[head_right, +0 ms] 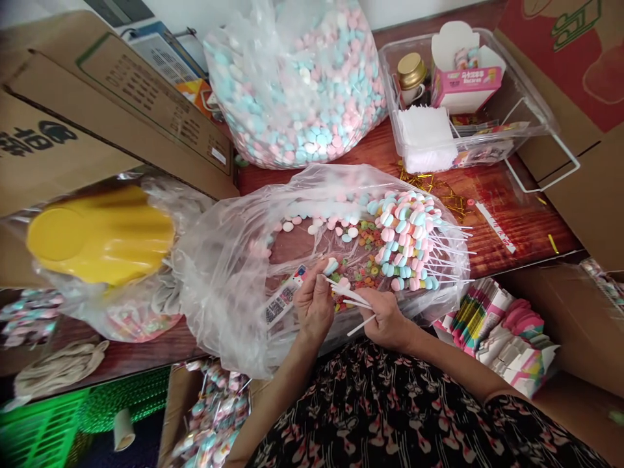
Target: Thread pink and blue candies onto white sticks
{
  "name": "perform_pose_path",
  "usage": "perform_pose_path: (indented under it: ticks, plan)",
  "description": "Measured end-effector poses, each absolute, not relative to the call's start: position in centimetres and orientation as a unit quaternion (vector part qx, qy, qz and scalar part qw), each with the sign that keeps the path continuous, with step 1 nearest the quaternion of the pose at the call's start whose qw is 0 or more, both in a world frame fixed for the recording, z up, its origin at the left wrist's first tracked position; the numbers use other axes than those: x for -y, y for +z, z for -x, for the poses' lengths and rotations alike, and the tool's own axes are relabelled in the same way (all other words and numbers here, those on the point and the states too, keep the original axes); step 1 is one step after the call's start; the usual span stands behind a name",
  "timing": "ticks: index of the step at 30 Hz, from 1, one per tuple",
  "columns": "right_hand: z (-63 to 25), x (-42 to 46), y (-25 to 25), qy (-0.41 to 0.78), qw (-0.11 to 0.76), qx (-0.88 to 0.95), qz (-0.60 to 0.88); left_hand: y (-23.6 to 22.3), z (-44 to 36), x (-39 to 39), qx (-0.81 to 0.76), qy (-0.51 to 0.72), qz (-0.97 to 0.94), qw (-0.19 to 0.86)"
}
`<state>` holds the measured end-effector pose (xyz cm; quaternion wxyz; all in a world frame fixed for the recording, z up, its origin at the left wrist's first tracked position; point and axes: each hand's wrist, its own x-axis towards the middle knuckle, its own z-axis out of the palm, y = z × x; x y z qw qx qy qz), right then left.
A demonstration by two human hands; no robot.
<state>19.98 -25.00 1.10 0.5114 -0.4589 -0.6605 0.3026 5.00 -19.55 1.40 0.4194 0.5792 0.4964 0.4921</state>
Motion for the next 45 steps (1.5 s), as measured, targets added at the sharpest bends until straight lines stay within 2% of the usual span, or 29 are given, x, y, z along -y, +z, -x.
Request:
perform_pose_path:
  ticks: [5,9,12,16,19,26,33,37,42,45]
  plan:
    - [-20.6,24.9,0.8,0.266,0.519,0.624,0.519,1.6,-6.2,19.7,-0.475,0.467,-0.570,0.481]
    - [-23.1,24.5,0.6,0.246,0.554,0.554,0.571,2.2,-6.7,16.7,-0.461,0.443,-0.588,0.496]
    - [-25.3,24.6,0.8,0.269,0.586,0.482,0.593,2.5,-7.9,12.9,-0.465,0.384,-0.686,0.408]
    - [-26.7,25.3,1.5,0.236,0.592,0.487,0.596,2.2,-10.4,9.1,-0.476,0.160,-0.837,0.216]
    - [-27.0,25.9,1.5,0.207,0.579,0.510,0.601,1.9,-11.5,8.4,-0.494,0.080,-0.850,0.163]
    - [-27.5,26.3,1.3,0.226,0.564,0.548,0.575,1.1,-10.5,6.7,-0.422,0.107,-0.872,0.224]
    - [-26.8,26.0,1.5,0.225,0.547,0.572,0.568,2.5,-11.2,6.0,-0.334,0.022,-0.917,0.218]
    - [-26.5,26.0,1.7,0.224,0.523,0.592,0.572,3.0,-10.0,6.4,-0.375,0.077,-0.888,0.254]
    - [-26.2,25.3,2.4,0.243,0.455,0.622,0.589,4.5,-5.5,9.5,-0.456,0.312,-0.665,0.502]
    - [-25.7,24.6,2.5,0.236,0.426,0.664,0.567,5.6,-3.8,12.4,-0.457,0.378,-0.583,0.555]
